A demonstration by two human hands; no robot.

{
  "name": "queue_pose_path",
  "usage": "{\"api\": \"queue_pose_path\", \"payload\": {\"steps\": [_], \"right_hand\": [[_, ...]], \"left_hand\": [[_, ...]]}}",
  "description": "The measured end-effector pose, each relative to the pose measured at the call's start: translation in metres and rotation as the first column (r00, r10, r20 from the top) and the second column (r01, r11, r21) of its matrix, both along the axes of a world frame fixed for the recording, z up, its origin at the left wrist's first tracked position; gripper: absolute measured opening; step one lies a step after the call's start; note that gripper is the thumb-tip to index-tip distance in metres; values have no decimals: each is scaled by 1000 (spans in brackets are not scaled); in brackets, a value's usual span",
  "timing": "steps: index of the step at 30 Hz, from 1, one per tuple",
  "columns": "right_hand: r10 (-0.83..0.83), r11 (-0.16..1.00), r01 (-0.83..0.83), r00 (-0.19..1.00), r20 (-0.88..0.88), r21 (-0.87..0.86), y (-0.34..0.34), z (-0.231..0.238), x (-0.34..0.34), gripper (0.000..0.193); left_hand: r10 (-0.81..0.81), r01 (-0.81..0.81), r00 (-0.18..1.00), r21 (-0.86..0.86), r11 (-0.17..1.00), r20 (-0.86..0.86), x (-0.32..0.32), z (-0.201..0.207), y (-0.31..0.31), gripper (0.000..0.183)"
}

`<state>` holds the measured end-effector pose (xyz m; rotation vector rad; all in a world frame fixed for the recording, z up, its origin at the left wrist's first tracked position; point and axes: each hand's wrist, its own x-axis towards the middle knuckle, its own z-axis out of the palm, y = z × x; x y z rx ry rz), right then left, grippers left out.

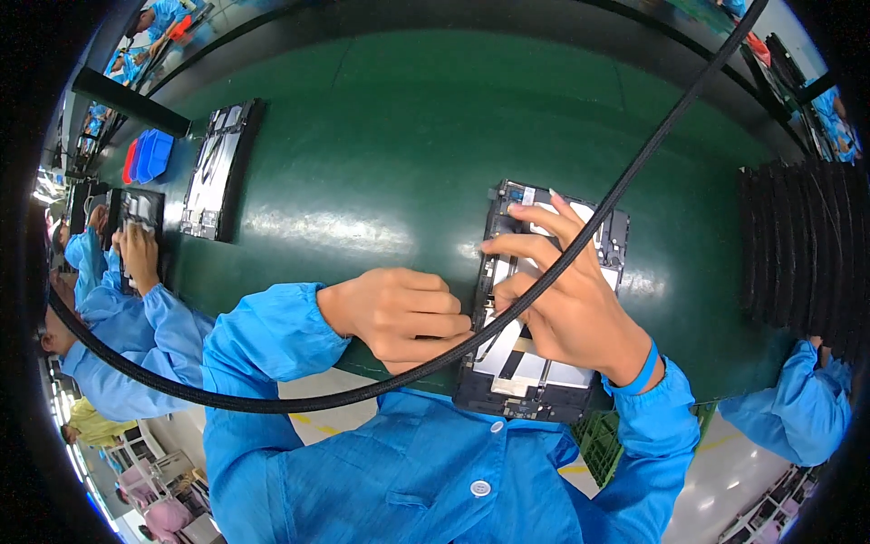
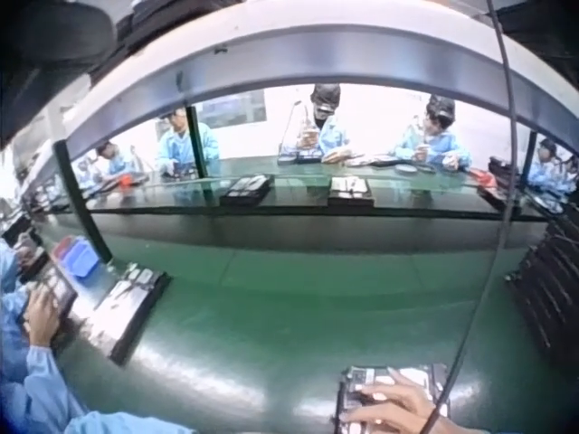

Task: The person assembles tablet computers along a conveyor line, connecting ribbon cables, pressing internal components and adhesive strips into tablet casings, placing completed frames onto the conveyor, and picking up new frames from a stack.

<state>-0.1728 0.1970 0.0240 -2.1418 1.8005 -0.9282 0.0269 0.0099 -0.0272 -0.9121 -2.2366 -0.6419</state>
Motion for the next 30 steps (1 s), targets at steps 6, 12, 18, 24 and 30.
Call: {"api": "queue_pose_path", "payload": {"steps": [6,12,18,24,30], "right_hand": [[47,995,-53,996,71,89,1,4,-4,24],[-21,999,22,999,37,-25,0,-5,2,20],[-44,989,44,999,1,-140,0,-5,5,27],[-68,978,68,998,4,-199,1,-13,5,29],[-1,959,13,999,46,-282,6,-13,4,36]], "left_hand": [[-8,7,997,-9,1000,-73,-1,2,1,33],[-26,26,1000,10,1000,-2,-4,5,1,29],[-61,56,996,-79,995,-66,-16,6,-4,26],[-65,45,987,-134,990,-146,-16,8,-3,25],[-45,38,995,-84,996,-89,-21,9,-4,25]]}}
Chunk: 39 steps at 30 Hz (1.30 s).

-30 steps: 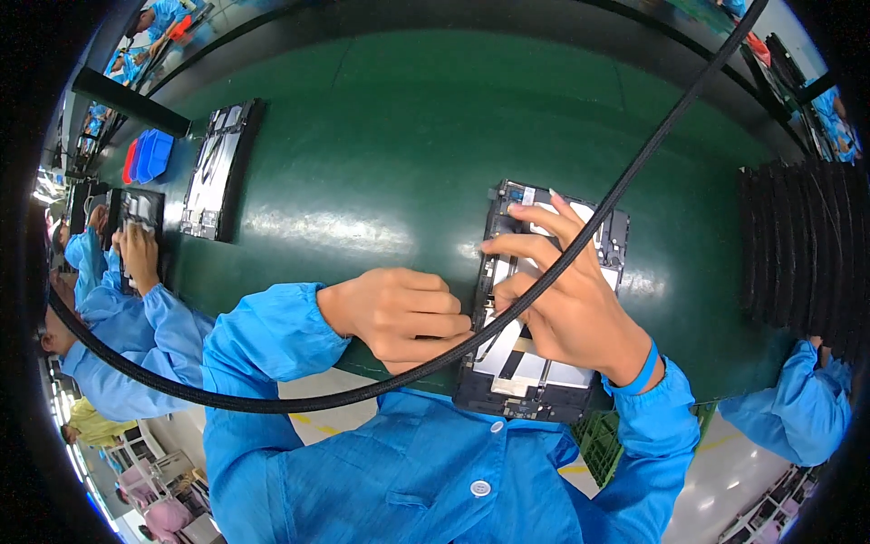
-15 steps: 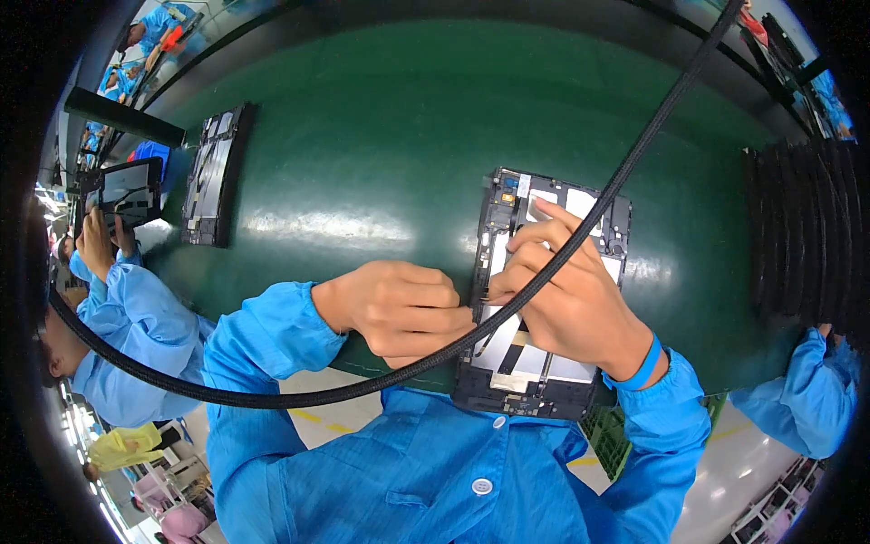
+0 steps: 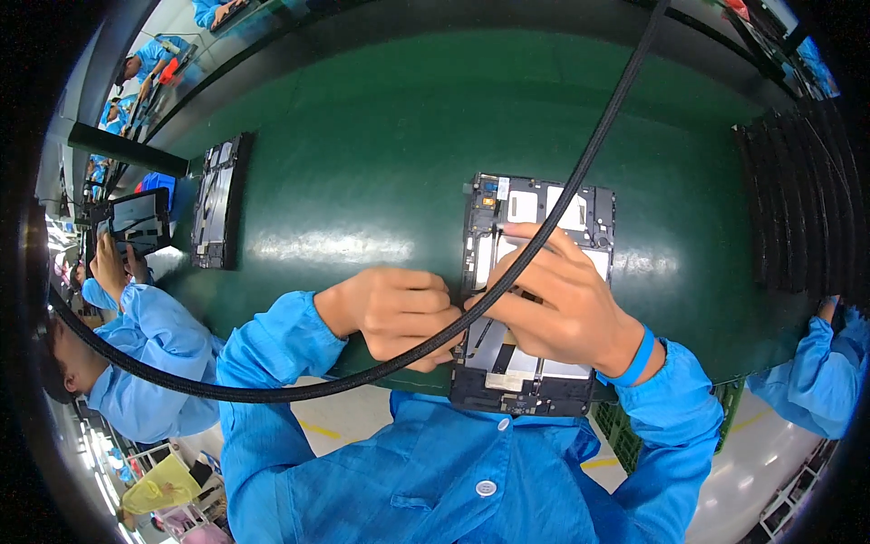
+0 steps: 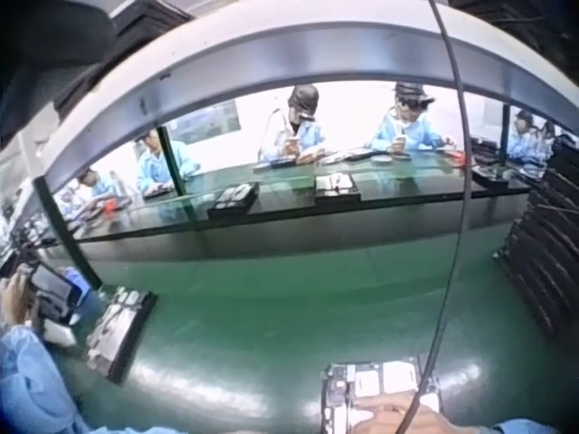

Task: The person assembles tablet computers along a conveyor line, connecting ribbon cables, pressing internal components and adhesive strips into tablet casings, placing completed frames onto the conveyor, and picking up new frames from a stack.

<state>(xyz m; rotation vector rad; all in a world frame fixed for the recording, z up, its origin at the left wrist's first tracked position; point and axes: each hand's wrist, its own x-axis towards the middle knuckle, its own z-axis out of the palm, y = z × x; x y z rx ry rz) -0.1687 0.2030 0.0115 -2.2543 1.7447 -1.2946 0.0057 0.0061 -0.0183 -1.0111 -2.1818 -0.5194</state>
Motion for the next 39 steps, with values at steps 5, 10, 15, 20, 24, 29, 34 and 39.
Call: {"api": "queue_pose_path", "payload": {"steps": [5,10,15,20,24,29,34,39], "right_hand": [[-70,997,70,998,6,-21,-1,-4,-1,31],[-98,995,98,995,14,7,-2,-4,-1,27],[-114,993,113,993,13,41,-4,-4,0,25],[-104,993,104,995,4,50,-6,-3,-1,24],[-99,993,98,995,8,61,-7,-2,-2,23],[-96,993,89,992,82,84,-9,-2,-3,24],[-118,987,104,987,112,126,-9,-2,-1,28],[-127,986,116,987,95,118,-9,-4,-1,30]], "left_hand": [[16,-16,1000,-56,998,-15,-15,3,-17,24],[12,-18,997,-65,998,-79,-13,1,-14,24],[-10,6,997,-51,999,-78,-11,3,-12,25],[-37,33,999,-138,990,-28,-6,9,-13,29],[-39,39,999,-141,989,4,-2,11,-10,31],[15,-19,999,-82,996,-43,-14,8,-12,29],[44,-51,996,-94,994,-78,-16,6,-16,32],[37,-40,999,-90,995,-36,-14,9,-17,31]]}}
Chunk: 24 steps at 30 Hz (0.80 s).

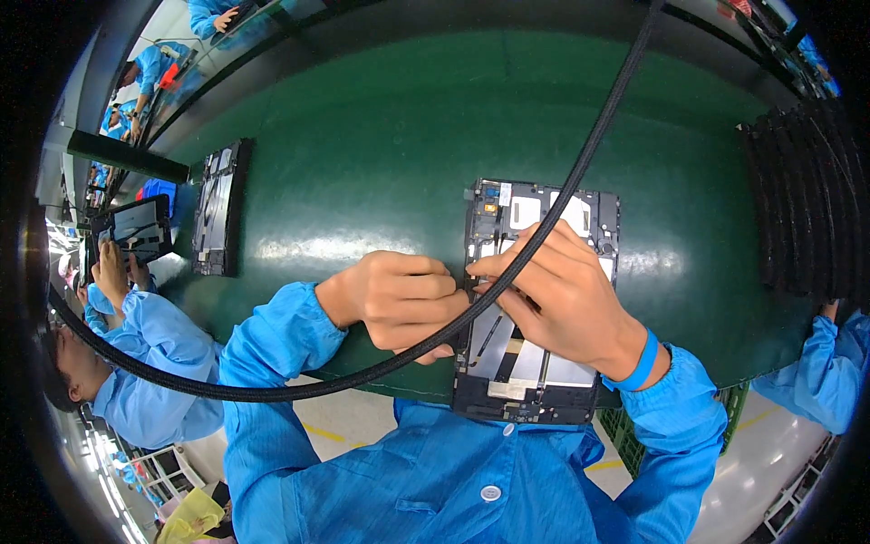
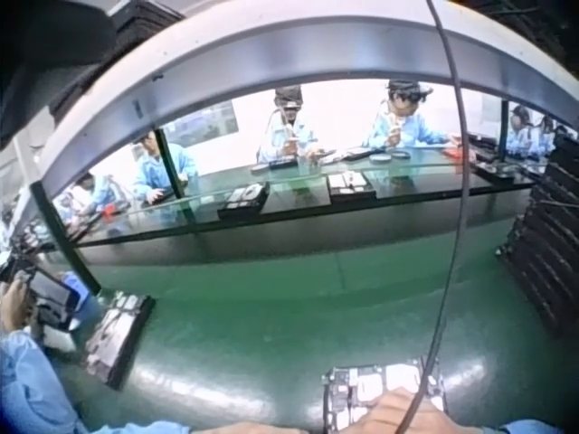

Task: The person assembles tablet computers along a conveyor line, connecting ribbon cables, pressing internal components and adhesive strips into tablet casings, placing completed frames onto the conveyor, and picking up new frames from a stack.

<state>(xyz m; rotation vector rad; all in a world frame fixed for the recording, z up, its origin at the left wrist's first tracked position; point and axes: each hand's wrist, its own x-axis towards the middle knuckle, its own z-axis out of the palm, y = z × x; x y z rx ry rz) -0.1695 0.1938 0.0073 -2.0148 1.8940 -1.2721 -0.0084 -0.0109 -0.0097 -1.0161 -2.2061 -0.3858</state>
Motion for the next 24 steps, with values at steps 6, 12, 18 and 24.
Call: {"api": "queue_pose_path", "payload": {"steps": [6,12,18,24], "right_hand": [[8,1000,-7,1000,10,-20,-2,1,-3,33],[-7,996,-6,990,139,89,-2,7,-5,37],[2,993,-26,979,203,112,-4,1,-9,40],[-39,986,-4,968,249,169,-5,6,-12,37]], "left_hand": [[30,-31,999,44,999,19,-4,-2,2,28],[6,-7,1000,24,1000,29,-8,0,-2,29],[-23,22,1000,33,999,11,-8,-2,-5,31],[-15,15,999,28,999,28,-6,-1,-6,34]]}}
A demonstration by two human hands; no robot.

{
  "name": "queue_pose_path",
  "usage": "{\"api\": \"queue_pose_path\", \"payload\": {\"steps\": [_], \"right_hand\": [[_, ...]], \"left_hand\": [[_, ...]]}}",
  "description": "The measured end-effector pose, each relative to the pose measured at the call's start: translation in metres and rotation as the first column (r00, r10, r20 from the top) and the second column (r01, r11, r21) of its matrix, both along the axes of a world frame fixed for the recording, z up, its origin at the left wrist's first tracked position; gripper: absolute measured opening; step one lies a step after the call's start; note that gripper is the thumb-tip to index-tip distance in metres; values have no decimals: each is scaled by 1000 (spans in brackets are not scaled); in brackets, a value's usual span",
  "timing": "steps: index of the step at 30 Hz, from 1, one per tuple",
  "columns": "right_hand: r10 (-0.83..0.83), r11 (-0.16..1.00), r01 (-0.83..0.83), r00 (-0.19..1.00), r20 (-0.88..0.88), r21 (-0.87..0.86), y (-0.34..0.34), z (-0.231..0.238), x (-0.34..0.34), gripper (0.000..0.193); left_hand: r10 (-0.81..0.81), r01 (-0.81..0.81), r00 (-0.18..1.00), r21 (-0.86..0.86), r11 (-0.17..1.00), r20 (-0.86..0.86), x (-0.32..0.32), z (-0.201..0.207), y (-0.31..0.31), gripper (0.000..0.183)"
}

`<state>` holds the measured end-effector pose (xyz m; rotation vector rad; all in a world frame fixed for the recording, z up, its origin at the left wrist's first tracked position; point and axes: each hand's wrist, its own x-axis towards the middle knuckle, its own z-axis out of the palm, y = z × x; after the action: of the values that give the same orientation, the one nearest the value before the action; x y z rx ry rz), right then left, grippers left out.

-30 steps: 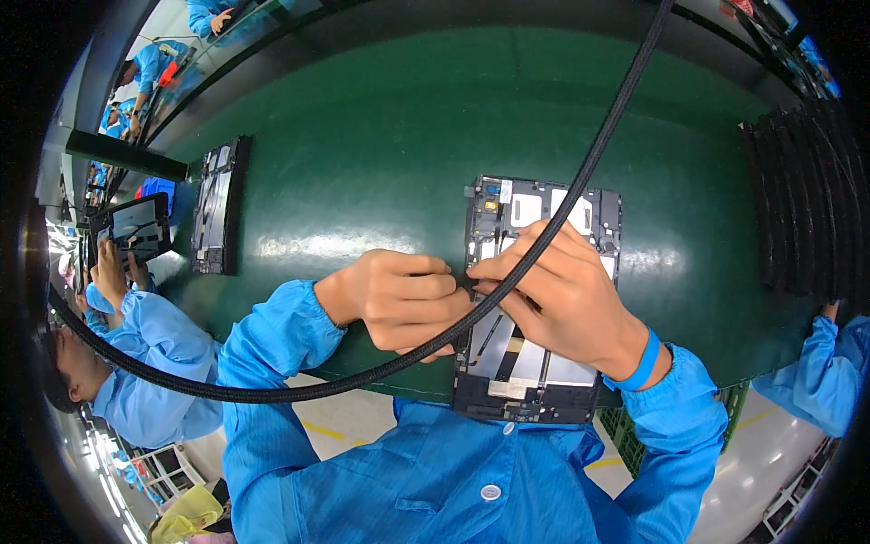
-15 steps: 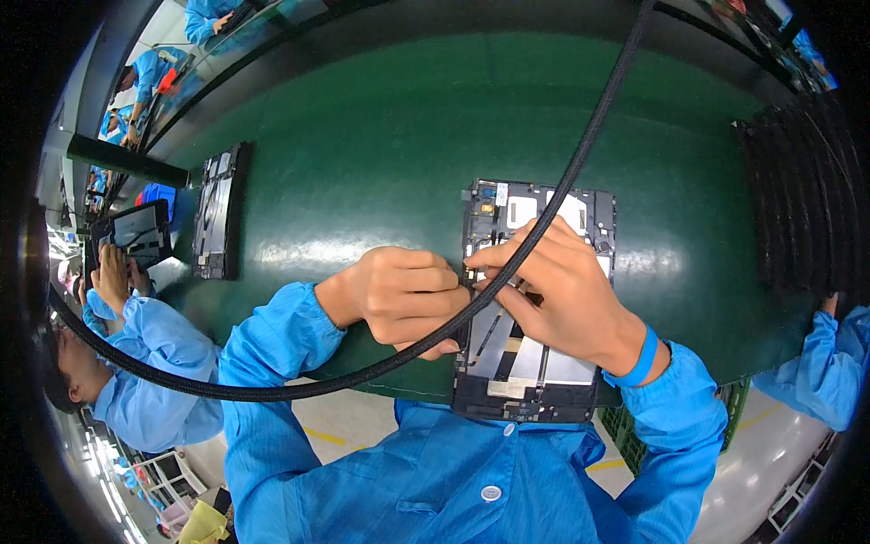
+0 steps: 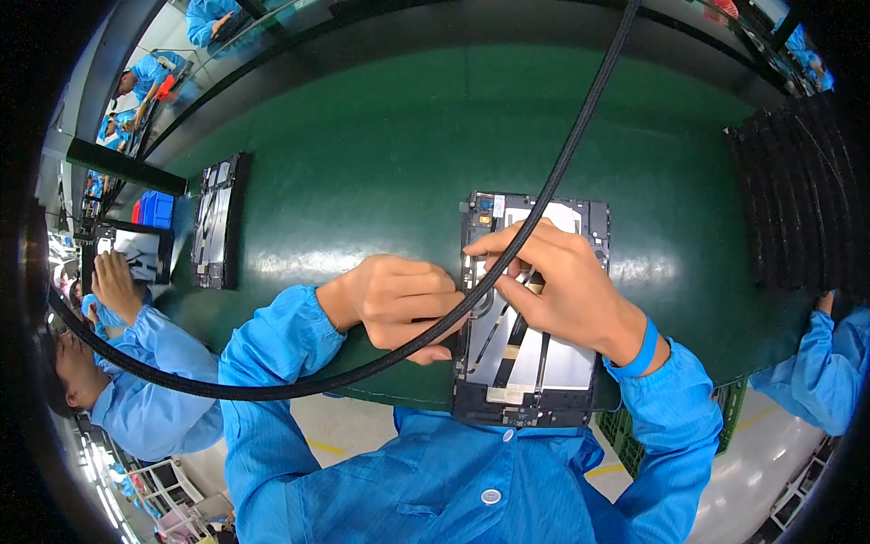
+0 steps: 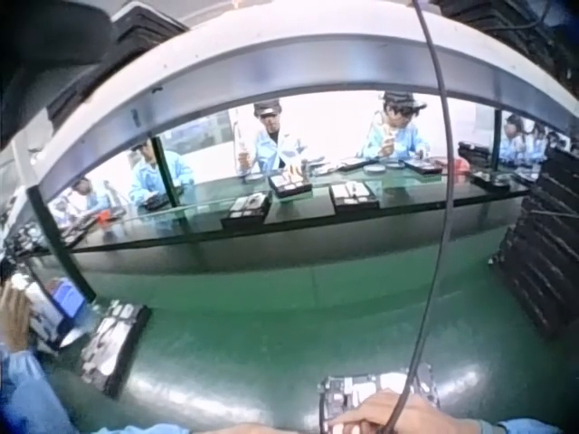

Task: The person assembles tablet computers along a conveyor line, connecting ribbon cables, pressing internal components and adhesive strips into tablet casings, placing completed frames onto the conveyor, and picking up new frames from a stack.

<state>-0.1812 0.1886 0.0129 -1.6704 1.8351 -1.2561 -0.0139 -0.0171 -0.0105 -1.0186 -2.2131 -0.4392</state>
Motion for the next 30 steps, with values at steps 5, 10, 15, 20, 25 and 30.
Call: {"api": "queue_pose_path", "payload": {"steps": [5,10,15,20,25,30], "right_hand": [[0,1000,0,1000,27,19,-2,3,-5,38],[-9,999,7,999,43,36,-5,2,-7,35],[-5,1000,4,998,64,17,-7,4,-7,34],[11,1000,-12,990,144,13,-10,4,-10,38],[60,998,-58,981,184,-13,-19,9,-18,42],[83,995,-100,918,388,25,-21,8,-26,44]], "left_hand": [[8,-8,999,7,1000,34,-3,3,1,34],[37,-39,993,11,999,112,-3,1,-5,31],[-11,10,997,21,1000,77,-13,2,-4,29],[-89,90,993,2,996,72,-23,8,-10,34],[-106,106,994,7,994,-6,-24,0,-14,30],[-99,99,995,2,995,-1,-28,-1,-20,31]]}}
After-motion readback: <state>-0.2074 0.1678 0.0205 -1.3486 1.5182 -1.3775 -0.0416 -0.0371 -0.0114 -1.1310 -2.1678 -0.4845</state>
